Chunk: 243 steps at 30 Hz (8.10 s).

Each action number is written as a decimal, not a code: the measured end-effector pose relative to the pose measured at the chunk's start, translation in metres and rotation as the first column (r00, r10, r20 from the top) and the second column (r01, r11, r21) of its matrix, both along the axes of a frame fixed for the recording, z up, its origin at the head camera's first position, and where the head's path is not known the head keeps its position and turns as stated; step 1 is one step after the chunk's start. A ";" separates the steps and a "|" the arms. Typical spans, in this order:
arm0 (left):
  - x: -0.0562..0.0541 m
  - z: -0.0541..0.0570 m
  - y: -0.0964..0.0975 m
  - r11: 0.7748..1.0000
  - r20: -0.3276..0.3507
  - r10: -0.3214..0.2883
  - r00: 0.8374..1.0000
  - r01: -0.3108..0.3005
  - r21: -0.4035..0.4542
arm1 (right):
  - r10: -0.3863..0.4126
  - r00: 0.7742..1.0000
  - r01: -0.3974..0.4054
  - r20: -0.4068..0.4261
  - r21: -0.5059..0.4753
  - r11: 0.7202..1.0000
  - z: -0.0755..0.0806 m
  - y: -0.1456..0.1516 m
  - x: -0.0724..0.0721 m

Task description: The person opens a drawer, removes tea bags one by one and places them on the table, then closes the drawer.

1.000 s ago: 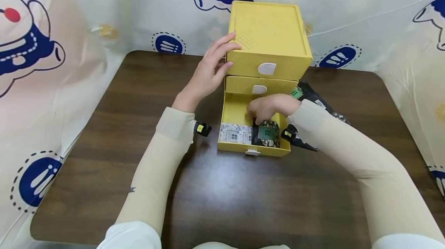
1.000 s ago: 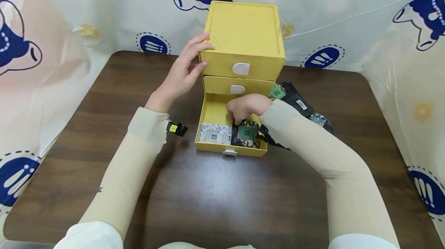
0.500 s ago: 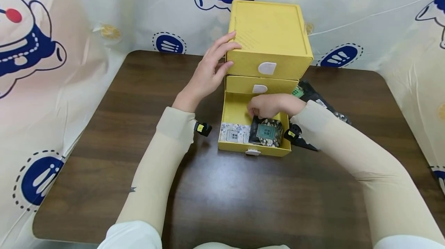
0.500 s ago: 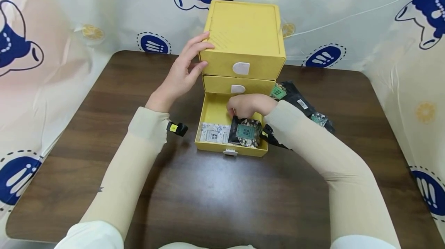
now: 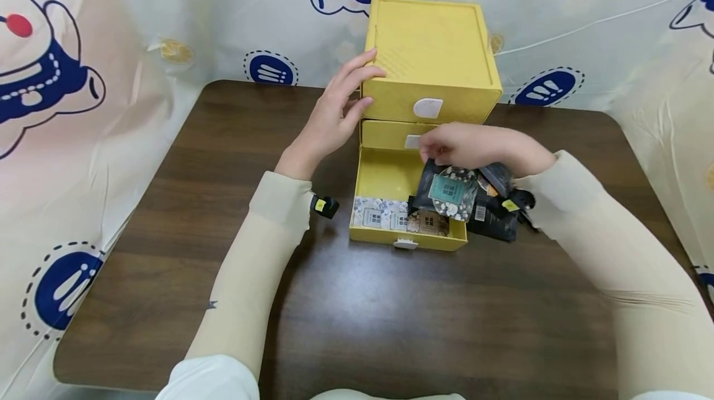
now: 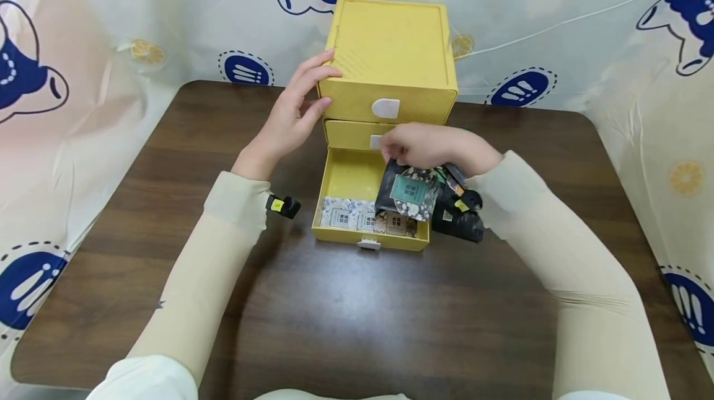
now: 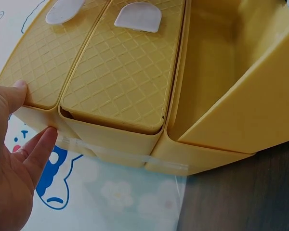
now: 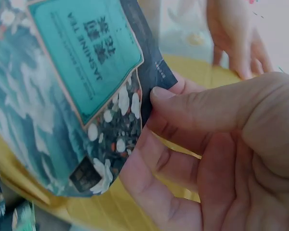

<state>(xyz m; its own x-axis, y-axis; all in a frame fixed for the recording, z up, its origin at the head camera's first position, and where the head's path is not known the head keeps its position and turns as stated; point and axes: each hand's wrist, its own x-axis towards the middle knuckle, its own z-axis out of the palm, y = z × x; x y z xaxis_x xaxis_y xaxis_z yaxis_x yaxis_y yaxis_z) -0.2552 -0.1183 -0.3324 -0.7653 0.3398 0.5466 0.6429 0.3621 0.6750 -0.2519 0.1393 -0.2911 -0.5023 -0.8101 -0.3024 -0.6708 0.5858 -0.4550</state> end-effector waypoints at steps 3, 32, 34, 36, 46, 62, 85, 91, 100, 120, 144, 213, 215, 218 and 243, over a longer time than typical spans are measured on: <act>-0.001 0.000 -0.001 1.000 -0.004 0.001 1.000 -0.001 -0.002 | -0.050 0.998 0.050 0.023 0.000 0.999 0.009 0.016 0.000; 0.000 0.001 0.000 1.000 -0.013 -0.008 1.000 0.007 -0.014 | -0.537 0.822 0.536 0.191 0.060 0.842 -0.041 0.139 -0.067; 0.000 0.001 0.000 1.000 -0.021 -0.005 1.000 0.005 -0.019 | -0.540 0.826 0.541 0.162 0.043 0.840 -0.048 0.144 -0.070; 0.000 0.001 0.000 1.000 -0.021 -0.002 1.000 0.002 -0.022 | -0.540 0.833 0.541 0.119 0.025 0.840 -0.051 0.146 -0.071; 0.000 0.000 0.001 1.000 -0.024 -0.006 1.000 0.005 -0.018 | -0.472 0.868 0.483 -0.153 0.044 0.874 -0.033 0.135 -0.048; -0.001 0.000 0.000 1.000 -0.021 -0.001 1.000 0.001 -0.013 | -0.013 0.990 0.003 0.143 0.071 0.997 0.004 0.013 0.001; -0.003 -0.002 -0.001 1.000 -0.017 -0.008 1.000 0.008 0.007 | 0.090 0.976 -0.168 0.199 0.418 0.893 -0.059 -0.057 -0.015; -0.002 -0.001 -0.002 1.000 -0.019 -0.010 1.000 0.011 0.016 | 0.044 0.964 -0.164 0.264 0.453 0.876 -0.061 -0.054 -0.015; -0.002 0.000 -0.001 1.000 -0.005 -0.017 1.000 0.017 0.020 | 0.126 0.958 -0.215 0.259 0.350 0.912 -0.067 -0.047 -0.018; -0.001 0.001 -0.002 1.000 -0.007 -0.019 1.000 0.019 0.014 | -0.058 0.987 0.046 0.152 0.081 0.996 0.016 0.042 -0.009; -0.001 -0.001 -0.001 1.000 0.001 -0.023 1.000 0.023 0.013 | -0.595 0.789 0.597 0.155 0.037 0.801 -0.060 0.144 -0.075; -0.002 -0.004 -0.002 0.999 0.008 -0.035 0.999 0.035 0.040 | 0.119 0.955 -0.173 0.272 0.184 0.967 -0.079 -0.059 -0.005; -0.002 -0.004 -0.002 0.999 0.009 -0.035 0.999 0.035 0.038 | 0.124 0.957 -0.173 0.264 0.172 0.970 -0.077 -0.056 -0.006; -0.002 -0.004 -0.002 0.999 0.009 -0.037 0.999 0.037 0.037 | 0.115 0.964 -0.155 0.241 0.151 0.976 -0.071 -0.050 -0.007; -0.002 -0.002 -0.002 1.000 0.000 -0.021 1.000 0.021 0.020 | -0.201 0.974 0.207 0.108 -0.041 0.978 0.021 0.116 -0.023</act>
